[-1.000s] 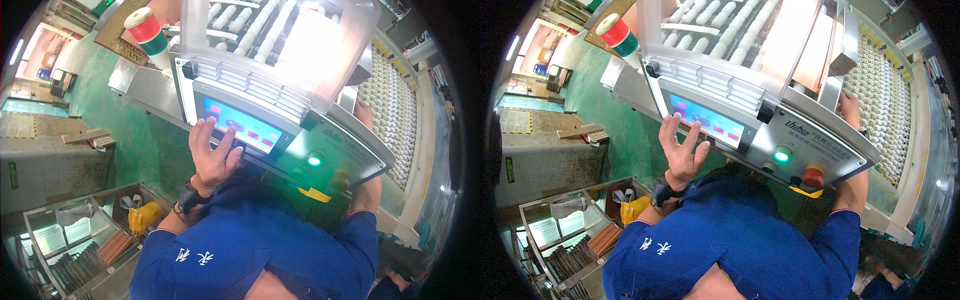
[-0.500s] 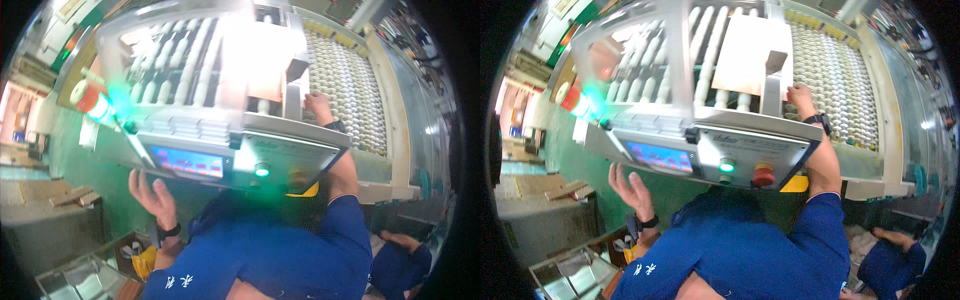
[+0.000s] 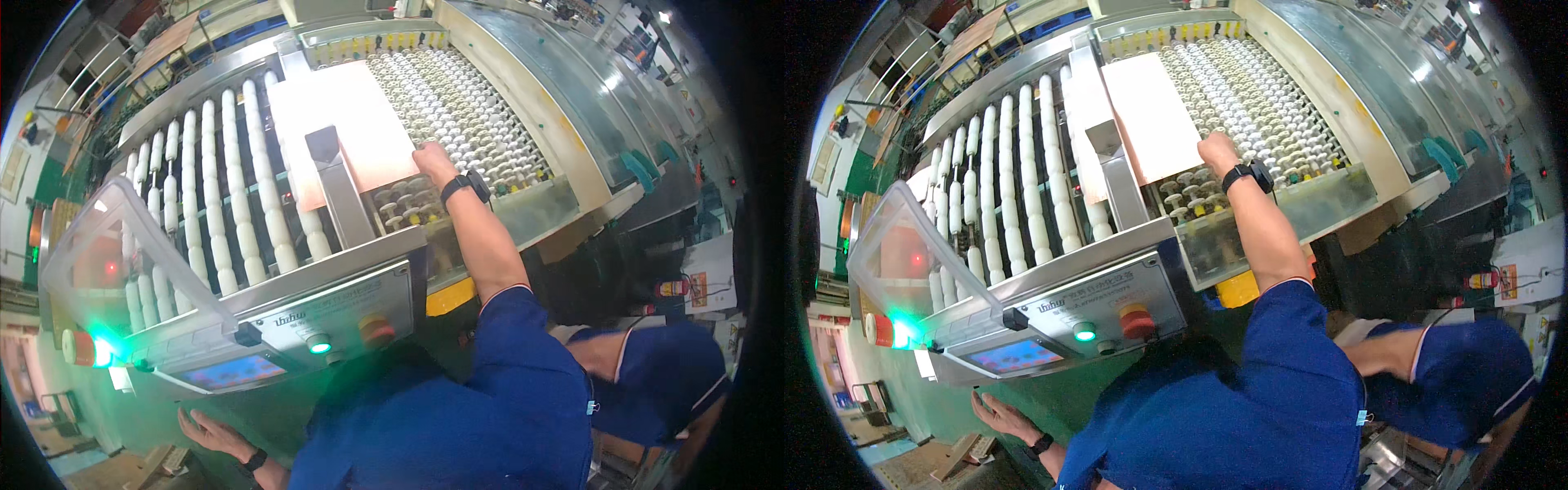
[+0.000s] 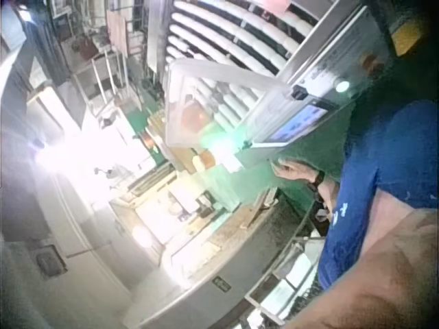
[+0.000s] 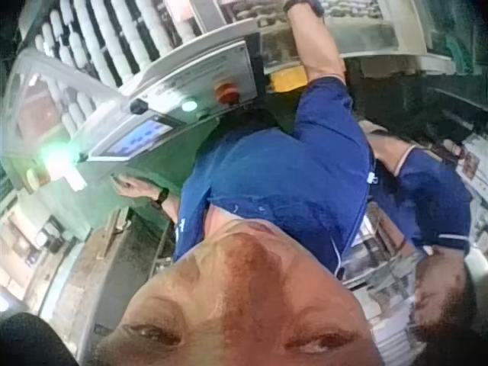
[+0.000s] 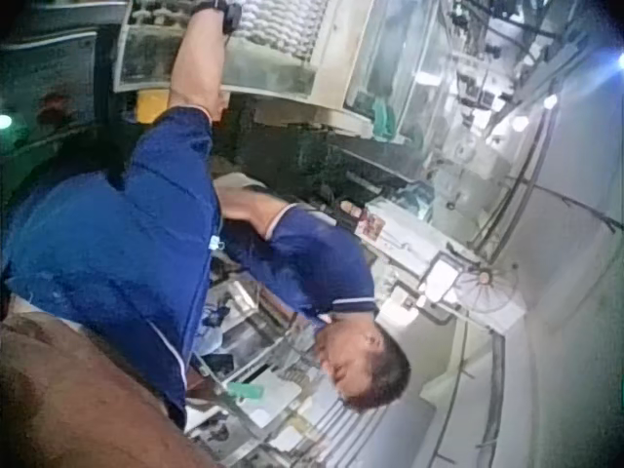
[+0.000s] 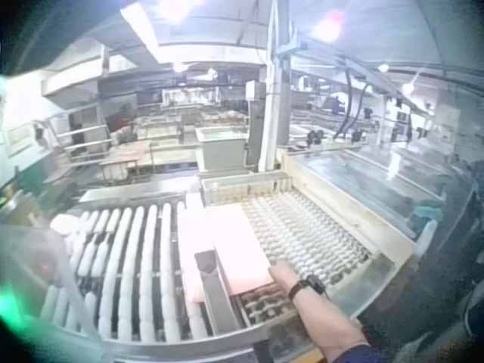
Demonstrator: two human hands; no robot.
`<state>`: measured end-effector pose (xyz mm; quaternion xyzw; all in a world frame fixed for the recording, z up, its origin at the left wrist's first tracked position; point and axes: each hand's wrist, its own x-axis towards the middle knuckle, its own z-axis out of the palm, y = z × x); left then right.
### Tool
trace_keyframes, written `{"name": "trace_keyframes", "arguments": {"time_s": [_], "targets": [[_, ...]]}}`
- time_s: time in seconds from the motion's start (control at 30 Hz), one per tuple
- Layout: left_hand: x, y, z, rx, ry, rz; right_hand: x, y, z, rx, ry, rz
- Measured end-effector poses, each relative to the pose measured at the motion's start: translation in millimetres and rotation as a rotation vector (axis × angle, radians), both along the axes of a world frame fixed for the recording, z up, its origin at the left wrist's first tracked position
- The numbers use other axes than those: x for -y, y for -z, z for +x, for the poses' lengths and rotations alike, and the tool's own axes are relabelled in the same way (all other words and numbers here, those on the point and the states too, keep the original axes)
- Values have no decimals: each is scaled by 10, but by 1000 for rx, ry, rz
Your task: Feeding copper plates into a fabrication machine and using a touchscreen interface to control the process.
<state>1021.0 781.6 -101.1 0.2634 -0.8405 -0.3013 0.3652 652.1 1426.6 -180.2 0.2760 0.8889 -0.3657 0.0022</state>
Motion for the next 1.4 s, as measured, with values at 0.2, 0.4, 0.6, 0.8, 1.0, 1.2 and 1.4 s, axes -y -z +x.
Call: {"name": "trace_keyframes", "arguments": {"time_s": [0.2,0.4,0.6,0.8,1.0,1.2,1.4], "targets": [[135,298,20,71,-87,-1,-394,-238,117,124,-126,242],[230,655,101,90,-36,26,-1123,-15,61,364,-256,627],[165,834,75,90,-7,44,-667,-628,563,176,144,561],[189,828,-76,84,-36,-82,200,-590,656,-91,-481,674],[437,1163,160,106,-149,26,407,-726,464,222,-544,542],[421,1554,510,248,-137,40,-96,-256,245,148,-543,661],[-2,1264,589,278,-287,184,-560,-372,281,-126,-1065,1190]]}}
